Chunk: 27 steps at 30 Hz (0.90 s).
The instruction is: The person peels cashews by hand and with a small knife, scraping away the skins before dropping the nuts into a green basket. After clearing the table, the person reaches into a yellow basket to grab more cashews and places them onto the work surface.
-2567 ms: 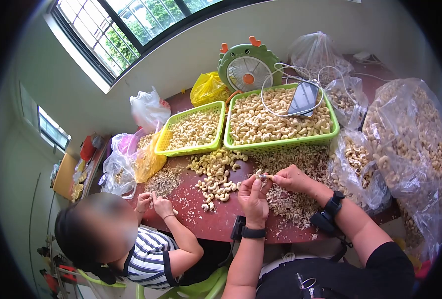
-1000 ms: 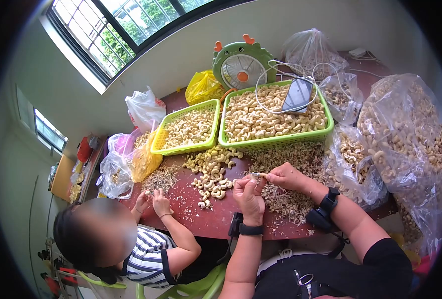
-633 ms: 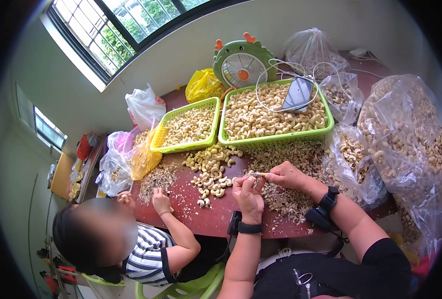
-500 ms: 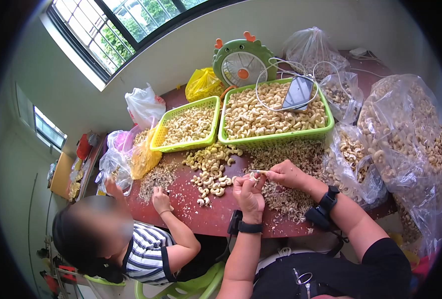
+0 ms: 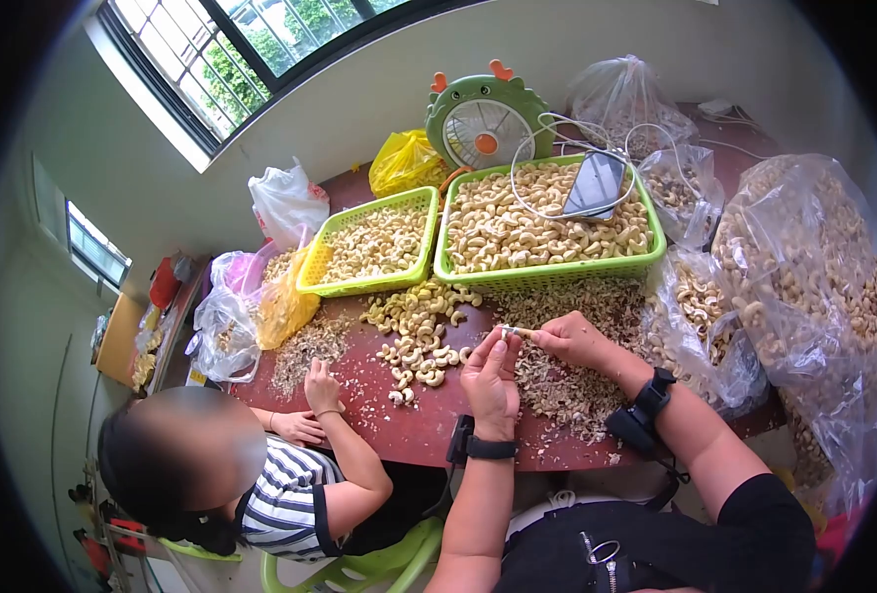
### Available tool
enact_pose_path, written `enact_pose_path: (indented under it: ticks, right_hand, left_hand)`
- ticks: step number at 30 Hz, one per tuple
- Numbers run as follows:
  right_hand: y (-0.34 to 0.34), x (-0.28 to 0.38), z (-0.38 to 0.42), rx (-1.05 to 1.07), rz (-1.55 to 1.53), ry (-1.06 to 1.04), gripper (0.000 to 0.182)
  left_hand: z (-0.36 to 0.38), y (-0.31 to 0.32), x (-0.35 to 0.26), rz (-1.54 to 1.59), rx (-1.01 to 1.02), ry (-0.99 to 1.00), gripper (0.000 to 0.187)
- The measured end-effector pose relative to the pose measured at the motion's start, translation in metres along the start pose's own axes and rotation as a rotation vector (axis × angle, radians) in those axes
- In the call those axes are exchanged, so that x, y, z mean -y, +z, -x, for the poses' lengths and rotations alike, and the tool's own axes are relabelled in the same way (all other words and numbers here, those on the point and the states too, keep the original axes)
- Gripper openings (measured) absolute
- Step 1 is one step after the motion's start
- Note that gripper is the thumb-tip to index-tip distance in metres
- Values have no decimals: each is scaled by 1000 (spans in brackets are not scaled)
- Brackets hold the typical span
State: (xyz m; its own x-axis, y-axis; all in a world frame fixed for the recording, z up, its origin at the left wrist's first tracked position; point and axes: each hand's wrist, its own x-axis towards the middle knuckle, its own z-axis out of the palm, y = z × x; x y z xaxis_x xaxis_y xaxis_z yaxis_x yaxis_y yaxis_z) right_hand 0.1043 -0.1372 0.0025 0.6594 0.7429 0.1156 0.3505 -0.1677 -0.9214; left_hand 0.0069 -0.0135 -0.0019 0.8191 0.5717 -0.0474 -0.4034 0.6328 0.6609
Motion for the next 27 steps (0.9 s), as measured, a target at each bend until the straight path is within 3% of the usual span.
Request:
enact_pose_path:
  ticks: [11, 27]
  right_hand:
    - [-1, 11, 3, 55, -15, -28, 39]
    - [0, 7, 1, 49, -39, -8, 38]
  left_hand:
    - [-5, -9, 3, 29, 97, -2, 14]
    - [0, -2, 1, 8, 72, 22, 14]
